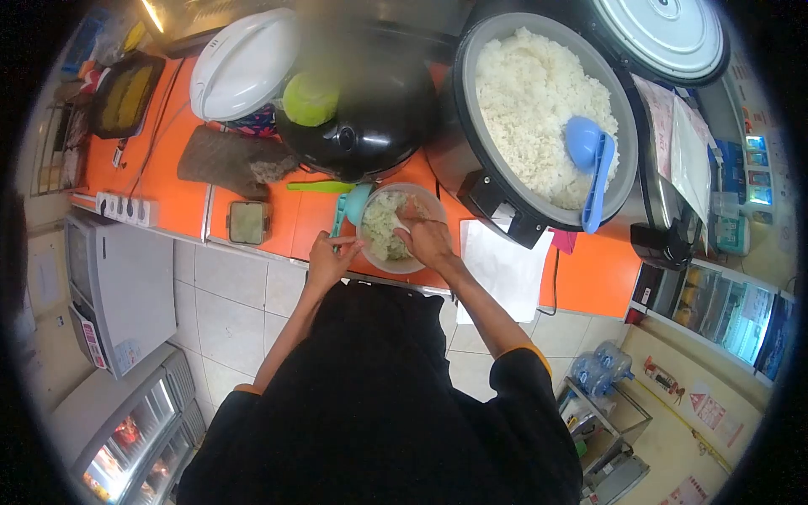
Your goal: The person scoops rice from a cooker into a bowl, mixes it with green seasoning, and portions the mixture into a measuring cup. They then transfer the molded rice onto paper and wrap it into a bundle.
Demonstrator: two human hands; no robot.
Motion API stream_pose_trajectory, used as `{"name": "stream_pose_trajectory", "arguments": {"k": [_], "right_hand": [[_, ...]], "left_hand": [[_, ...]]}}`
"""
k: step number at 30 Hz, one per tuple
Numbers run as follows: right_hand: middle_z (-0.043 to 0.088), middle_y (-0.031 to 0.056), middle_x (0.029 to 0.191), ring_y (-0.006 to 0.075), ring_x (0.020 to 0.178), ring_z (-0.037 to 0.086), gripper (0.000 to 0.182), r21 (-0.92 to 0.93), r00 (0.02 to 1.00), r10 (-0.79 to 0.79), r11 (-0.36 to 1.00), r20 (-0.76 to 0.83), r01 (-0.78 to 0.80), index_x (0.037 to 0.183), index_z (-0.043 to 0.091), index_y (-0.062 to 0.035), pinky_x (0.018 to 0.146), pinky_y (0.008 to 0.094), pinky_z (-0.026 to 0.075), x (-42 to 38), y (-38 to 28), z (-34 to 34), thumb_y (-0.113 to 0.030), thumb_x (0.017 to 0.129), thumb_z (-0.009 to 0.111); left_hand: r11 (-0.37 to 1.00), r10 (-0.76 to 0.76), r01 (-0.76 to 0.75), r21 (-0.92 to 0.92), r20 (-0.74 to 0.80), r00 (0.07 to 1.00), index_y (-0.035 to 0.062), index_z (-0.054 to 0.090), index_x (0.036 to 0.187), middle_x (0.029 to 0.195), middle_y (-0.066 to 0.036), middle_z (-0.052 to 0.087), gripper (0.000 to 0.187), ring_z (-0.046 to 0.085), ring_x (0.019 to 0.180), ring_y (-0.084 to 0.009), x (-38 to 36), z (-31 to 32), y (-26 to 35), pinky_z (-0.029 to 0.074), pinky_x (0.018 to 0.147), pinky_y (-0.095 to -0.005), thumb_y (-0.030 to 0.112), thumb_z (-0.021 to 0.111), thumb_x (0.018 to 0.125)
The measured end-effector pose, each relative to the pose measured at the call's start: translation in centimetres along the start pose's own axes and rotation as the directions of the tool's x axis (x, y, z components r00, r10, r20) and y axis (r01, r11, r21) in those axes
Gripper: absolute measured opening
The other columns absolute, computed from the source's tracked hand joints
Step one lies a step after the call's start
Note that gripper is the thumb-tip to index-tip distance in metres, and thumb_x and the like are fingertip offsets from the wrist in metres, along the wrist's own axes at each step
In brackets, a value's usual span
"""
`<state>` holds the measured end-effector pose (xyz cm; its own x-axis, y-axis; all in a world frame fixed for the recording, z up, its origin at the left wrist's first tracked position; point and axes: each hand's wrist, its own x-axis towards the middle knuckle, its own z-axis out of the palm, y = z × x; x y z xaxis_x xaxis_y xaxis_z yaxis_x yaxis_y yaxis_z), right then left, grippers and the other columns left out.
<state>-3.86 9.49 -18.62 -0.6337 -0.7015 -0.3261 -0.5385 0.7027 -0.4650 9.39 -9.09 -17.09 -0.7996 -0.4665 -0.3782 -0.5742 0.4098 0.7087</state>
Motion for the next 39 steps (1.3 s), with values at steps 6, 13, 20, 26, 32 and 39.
{"name": "stream_pose_trajectory", "arguments": {"k": [6, 13, 20, 26, 32, 39], "right_hand": [[0.069, 0.0124, 0.097, 0.0315, 0.085, 0.065, 0.033, 0.033, 0.986, -0.096, 0.994, -0.139, 0.102, 0.112, 0.067, -0.0126, 0.074, 0.0394, 0.052, -1.8, 0.2, -1.5, -0.036, 0.089, 0.06], [0.068, 0.0118, 0.102, 0.0309, 0.086, 0.066, 0.033, 0.037, 0.989, -0.006, 0.999, -0.151, 0.012, 0.11, 0.067, -0.0117, 0.073, 0.0376, 0.052, -4.7, 0.1, -4.0, -0.037, 0.089, 0.06], [0.069, 0.0101, 0.093, 0.0297, 0.076, 0.067, 0.033, -0.021, 0.972, 0.081, 0.996, -0.22, -0.088, 0.108, 0.068, -0.0111, 0.067, 0.0383, 0.052, -7.9, -2.4, -6.9, -0.037, 0.09, 0.059], [0.068, 0.0109, 0.084, 0.0298, 0.067, 0.066, 0.03, -0.087, 0.933, 0.185, 0.971, -0.309, -0.221, 0.102, 0.067, -0.007, 0.059, 0.0388, 0.051, -8.8, -6.5, -8.1, -0.033, 0.089, 0.061], [0.066, 0.012, 0.078, 0.0304, 0.064, 0.065, 0.026, -0.121, 0.912, 0.191, 0.961, -0.363, -0.249, 0.094, 0.063, -0.0047, 0.055, 0.0386, 0.05, -7.9, -9.2, -6.3, -0.03, 0.089, 0.06], [0.064, 0.0121, 0.078, 0.0252, 0.065, 0.066, 0.024, -0.346, 0.943, 0.106, 0.913, -0.316, -0.218, 0.098, 0.059, 0.0027, 0.057, 0.0338, 0.051, -7.6, -11.0, -4.5, -0.015, 0.083, 0.063]], "left_hand": [[0.993, 0.118, -0.116, 0.03, -0.058, 0.991, 0.0103, 0.072, 0.097, 0.076, -0.015, 0.053, 0.029, 0.058, 0.072, -0.0305, -0.4, -0.1, -0.3, 0.047, 0.068, -0.0393, 0.035, 0.072, 0.082], [0.996, 0.092, -0.093, -0.007, -0.085, 0.992, 0.0122, 0.059, 0.12, 0.097, -0.022, 0.059, 0.028, 0.059, 0.093, -0.0396, -5.1, -4.4, -1.6, 0.047, 0.079, -0.0449, 0.02, 0.057, 0.093], [0.984, 0.119, -0.118, -0.131, 0.002, 0.993, -0.0041, 0.035, 0.139, 0.127, -0.028, 0.051, 0.048, 0.051, 0.119, -0.0408, -7.6, -6.9, 1.3, 0.039, 0.101, -0.0411, 0.016, 0.047, 0.097], [0.978, 0.123, -0.097, -0.186, 0.132, 0.984, -0.0039, 0.022, 0.145, 0.139, -0.029, 0.039, 0.057, 0.05, 0.116, -0.0409, -6.8, -5.4, 3.4, 0.039, 0.1, -0.0415, 0.018, 0.046, 0.098], [0.903, -0.081, 0.212, -0.374, 0.337, 0.938, 0.007, 0.014, 0.15, 0.142, -0.022, 0.037, 0.062, 0.054, 0.069, -0.0157, -8.3, -7.4, 6.0, 0.049, 0.062, -0.0287, 0.02, 0.046, 0.099], [0.715, -0.007, 0.357, -0.601, 0.505, 0.863, 0.0136, 0.011, 0.152, 0.101, -0.004, 0.048, 0.063, 0.042, 0.069, -0.0075, -8.0, -6.1, 6.4, 0.039, 0.054, -0.0212, 0.013, 0.044, 0.099]]}}
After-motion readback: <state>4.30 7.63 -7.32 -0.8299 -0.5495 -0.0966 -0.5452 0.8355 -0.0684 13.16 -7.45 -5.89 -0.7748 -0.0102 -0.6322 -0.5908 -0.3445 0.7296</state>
